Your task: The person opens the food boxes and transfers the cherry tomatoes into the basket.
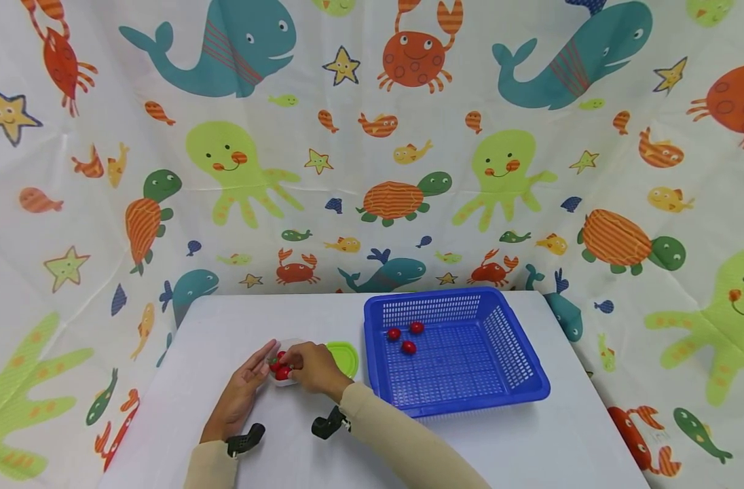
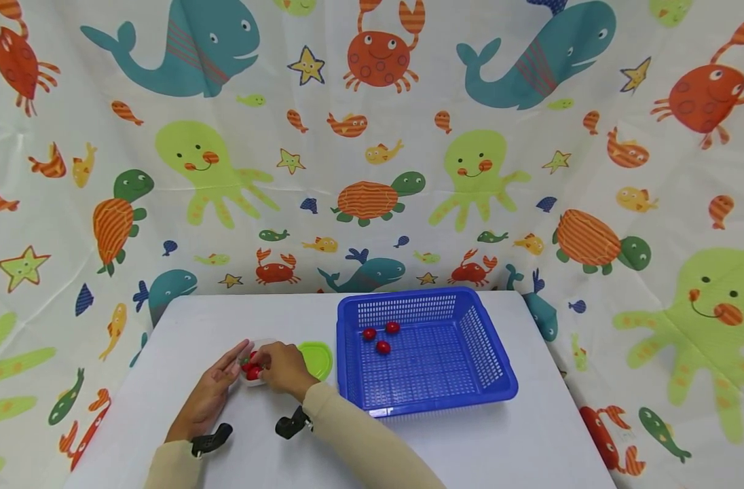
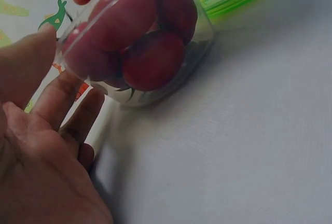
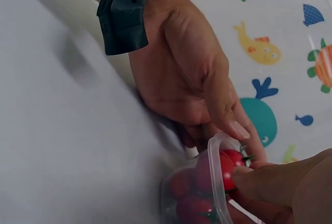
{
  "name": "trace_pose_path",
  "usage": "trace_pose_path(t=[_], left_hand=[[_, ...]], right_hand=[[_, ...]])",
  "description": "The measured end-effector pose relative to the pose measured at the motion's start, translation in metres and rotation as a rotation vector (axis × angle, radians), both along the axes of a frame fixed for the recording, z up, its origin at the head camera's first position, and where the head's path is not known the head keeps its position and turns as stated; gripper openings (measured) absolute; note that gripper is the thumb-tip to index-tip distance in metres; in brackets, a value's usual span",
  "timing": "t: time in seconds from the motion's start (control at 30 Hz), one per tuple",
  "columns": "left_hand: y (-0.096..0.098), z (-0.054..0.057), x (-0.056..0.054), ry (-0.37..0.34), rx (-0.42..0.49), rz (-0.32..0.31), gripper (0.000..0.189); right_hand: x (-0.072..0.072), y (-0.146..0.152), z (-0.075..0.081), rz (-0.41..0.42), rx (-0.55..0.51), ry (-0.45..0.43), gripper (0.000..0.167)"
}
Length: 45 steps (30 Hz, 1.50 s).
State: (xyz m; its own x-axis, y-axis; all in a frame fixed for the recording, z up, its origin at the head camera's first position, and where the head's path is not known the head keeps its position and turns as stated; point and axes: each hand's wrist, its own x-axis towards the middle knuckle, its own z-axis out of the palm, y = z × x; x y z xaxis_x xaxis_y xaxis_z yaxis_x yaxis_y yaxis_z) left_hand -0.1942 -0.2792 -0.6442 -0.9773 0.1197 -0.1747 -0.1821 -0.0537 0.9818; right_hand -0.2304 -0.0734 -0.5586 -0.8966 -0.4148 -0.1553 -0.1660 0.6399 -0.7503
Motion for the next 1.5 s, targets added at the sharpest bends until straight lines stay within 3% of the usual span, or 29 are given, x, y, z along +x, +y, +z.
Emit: trace_pose_path(t=[0.23, 0.5, 0.87, 1.5], left_hand=[[0.0, 0.0, 0.0, -0.011, -0.01, -0.002, 0.063], [-0.001, -0.001, 0.0, 0.005, -0.028, -0.005, 0.062], [-0.002, -0.002, -0.001, 0.006, -0.013, -0.003, 0.061], [0.0, -0.001, 0.0, -0.01, -0.009, 0.002, 0.062]], right_hand=[[0.0, 0.001, -0.002, -0.035, -0.052, 0.01, 0.025], [-0.004, 0.001, -0.009, -0.023, 0.023, 0.149, 0.023], [-0.01, -0.004, -0.016, 0.003, 0.1, 0.201, 0.018], [-0.014, -0.003, -0.011, 0.072, 0.099, 0.135, 0.018]])
